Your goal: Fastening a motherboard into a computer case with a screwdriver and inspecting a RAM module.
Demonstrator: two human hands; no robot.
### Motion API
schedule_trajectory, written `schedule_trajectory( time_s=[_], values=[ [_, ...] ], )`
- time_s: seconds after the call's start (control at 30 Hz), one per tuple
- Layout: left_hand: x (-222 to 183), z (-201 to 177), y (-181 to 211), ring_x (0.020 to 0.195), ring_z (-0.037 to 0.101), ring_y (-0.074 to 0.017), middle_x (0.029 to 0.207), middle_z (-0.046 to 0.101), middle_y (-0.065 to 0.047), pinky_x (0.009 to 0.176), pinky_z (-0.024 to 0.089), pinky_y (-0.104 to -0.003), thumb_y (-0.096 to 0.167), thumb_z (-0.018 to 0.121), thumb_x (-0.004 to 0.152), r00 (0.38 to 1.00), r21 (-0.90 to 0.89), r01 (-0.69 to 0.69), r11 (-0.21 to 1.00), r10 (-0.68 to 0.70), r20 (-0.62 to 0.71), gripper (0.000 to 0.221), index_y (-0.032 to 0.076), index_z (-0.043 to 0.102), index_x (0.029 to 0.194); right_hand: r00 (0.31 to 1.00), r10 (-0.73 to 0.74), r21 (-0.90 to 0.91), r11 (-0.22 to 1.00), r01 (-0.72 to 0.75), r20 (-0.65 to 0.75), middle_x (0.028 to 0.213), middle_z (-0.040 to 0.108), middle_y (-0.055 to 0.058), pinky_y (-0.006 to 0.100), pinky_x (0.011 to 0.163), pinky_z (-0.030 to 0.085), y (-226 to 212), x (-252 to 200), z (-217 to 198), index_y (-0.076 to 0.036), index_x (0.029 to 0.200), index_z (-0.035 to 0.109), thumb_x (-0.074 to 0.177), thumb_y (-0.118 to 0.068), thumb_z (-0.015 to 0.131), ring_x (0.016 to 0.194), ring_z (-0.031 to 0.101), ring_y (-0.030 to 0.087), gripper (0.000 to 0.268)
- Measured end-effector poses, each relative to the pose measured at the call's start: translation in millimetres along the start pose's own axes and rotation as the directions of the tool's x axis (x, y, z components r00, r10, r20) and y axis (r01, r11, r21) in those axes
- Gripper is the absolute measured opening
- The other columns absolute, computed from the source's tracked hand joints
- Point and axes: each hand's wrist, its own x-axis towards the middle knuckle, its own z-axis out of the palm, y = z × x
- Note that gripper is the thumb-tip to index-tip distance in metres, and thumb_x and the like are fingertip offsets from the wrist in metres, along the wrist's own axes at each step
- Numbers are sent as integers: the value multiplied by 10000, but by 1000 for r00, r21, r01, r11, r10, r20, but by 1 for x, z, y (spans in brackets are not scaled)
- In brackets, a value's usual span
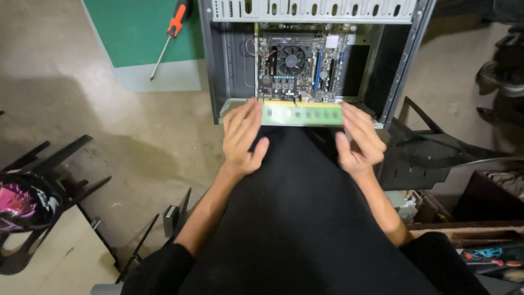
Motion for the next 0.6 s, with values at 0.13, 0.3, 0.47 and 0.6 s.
schedule_trajectory(
  time_s=[0.13, 0.3, 0.47, 0.6],
  values=[
    [-11, 4, -14, 1189, 645, -534, 1427, 600, -276, 968, 476, -668, 305, 652, 970, 969, -53, -232, 971, 227, -95, 572, -26, 569, 1429, 968, -239, 37, 970, 242, -78, 988, 707, 413, 685, 771, 520, 21, -26, -12, 122, 982, 734, 841, -2, 770, 884, 696, 626, 191],
    [3, 2, -13, 1289, 595, -476, 1467, 577, -238, 1014, 455, -613, 268, 654, 975, 988, -33, -157, 987, 156, -20, 535, -10, 584, 1426, 978, -206, -59, 977, 203, -39, 1047, 714, 406, 632, 756, 522, 15, -10, -8, 149, 1032, 729, 896, -23, 760, 896, 715, 573, 222],
    [23, 19, -14, 1502, 448, -273, 1592, 504, -75, 1169, 411, -409, 121, 540, 1107, 960, -95, 280, 955, -279, 20, 456, 109, 504, 1562, 980, 174, -156, 975, -158, 99, 1309, 675, 320, 530, 860, 560, 6, 18, 15, 103, 1269, 688, 999, 29, 669, 1108, 711, 464, 281],
    [35, 36, -43, 1436, 530, -282, 1526, 568, -116, 1187, 450, -419, 282, 502, 1120, 824, -156, 566, 809, -554, 118, 422, 126, 526, 1511, 855, 497, -3, 865, -502, 150, 1476, 569, 206, 355, 756, 548, 29, 26, 26, -15, 1484, 543, 1076, 47, 576, 840, 630, 200, 415]
  ],
)
